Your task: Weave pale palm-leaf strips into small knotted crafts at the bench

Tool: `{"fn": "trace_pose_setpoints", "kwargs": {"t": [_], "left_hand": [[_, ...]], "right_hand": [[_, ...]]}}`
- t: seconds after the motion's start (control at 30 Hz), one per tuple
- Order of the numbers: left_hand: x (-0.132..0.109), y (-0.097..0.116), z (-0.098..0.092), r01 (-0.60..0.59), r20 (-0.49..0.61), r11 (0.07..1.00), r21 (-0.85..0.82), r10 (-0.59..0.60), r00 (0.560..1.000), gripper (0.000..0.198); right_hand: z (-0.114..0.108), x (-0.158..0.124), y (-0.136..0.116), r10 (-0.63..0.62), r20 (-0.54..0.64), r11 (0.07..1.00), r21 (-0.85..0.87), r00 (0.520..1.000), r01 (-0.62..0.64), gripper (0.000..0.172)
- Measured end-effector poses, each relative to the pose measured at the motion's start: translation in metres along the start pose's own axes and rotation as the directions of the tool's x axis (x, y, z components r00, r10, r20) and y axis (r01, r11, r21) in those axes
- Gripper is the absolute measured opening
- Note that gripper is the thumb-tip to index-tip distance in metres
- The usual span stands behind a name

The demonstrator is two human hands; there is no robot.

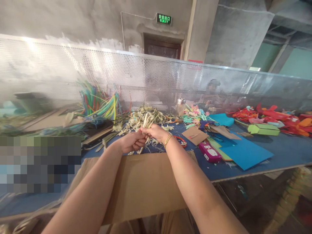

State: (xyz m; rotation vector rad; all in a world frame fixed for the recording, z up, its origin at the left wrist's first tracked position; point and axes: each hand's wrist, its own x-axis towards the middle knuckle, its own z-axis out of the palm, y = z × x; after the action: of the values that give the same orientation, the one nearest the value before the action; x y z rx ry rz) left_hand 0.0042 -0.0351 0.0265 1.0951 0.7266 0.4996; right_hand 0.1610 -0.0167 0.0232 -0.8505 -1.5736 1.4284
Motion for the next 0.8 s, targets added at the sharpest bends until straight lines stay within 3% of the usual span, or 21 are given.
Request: {"fn": "trace_pose_setpoints", "kwargs": {"t": [0.27,0.53,0.6,0.67,0.8], "left_hand": [[-0.003,0.004,0.0,0.0,0.058,1.0,0.012,-0.001,0.998,0.023],[0.002,0.002,0.0,0.031,-0.01,0.994,0.102,-0.03,0.999,0.028],[0.002,0.0,-0.002,0.03,-0.023,0.993,0.115,-0.028,0.999,0.028],[0.001,-0.001,-0.003,0.025,-0.04,0.992,0.121,-0.02,0.999,0.03],[0.0,-0.002,-0.004,-0.01,-0.113,0.997,0.08,0.019,0.993,0.03]], "right_hand": [[-0.018,-0.001,-0.013,0.023,-0.021,0.884,0.467,1.0,-0.011,0.029],[-0.05,-0.002,-0.019,0.142,-0.276,0.831,0.555,0.951,0.038,0.027],[-0.059,-0.003,-0.019,0.126,-0.447,0.866,0.485,0.886,0.122,0.024],[-0.068,-0.003,-0.017,0.094,-0.616,0.902,0.385,0.782,0.195,0.023],[-0.084,-0.004,-0.015,0.028,-0.817,0.939,0.219,0.575,0.265,0.017]]}}
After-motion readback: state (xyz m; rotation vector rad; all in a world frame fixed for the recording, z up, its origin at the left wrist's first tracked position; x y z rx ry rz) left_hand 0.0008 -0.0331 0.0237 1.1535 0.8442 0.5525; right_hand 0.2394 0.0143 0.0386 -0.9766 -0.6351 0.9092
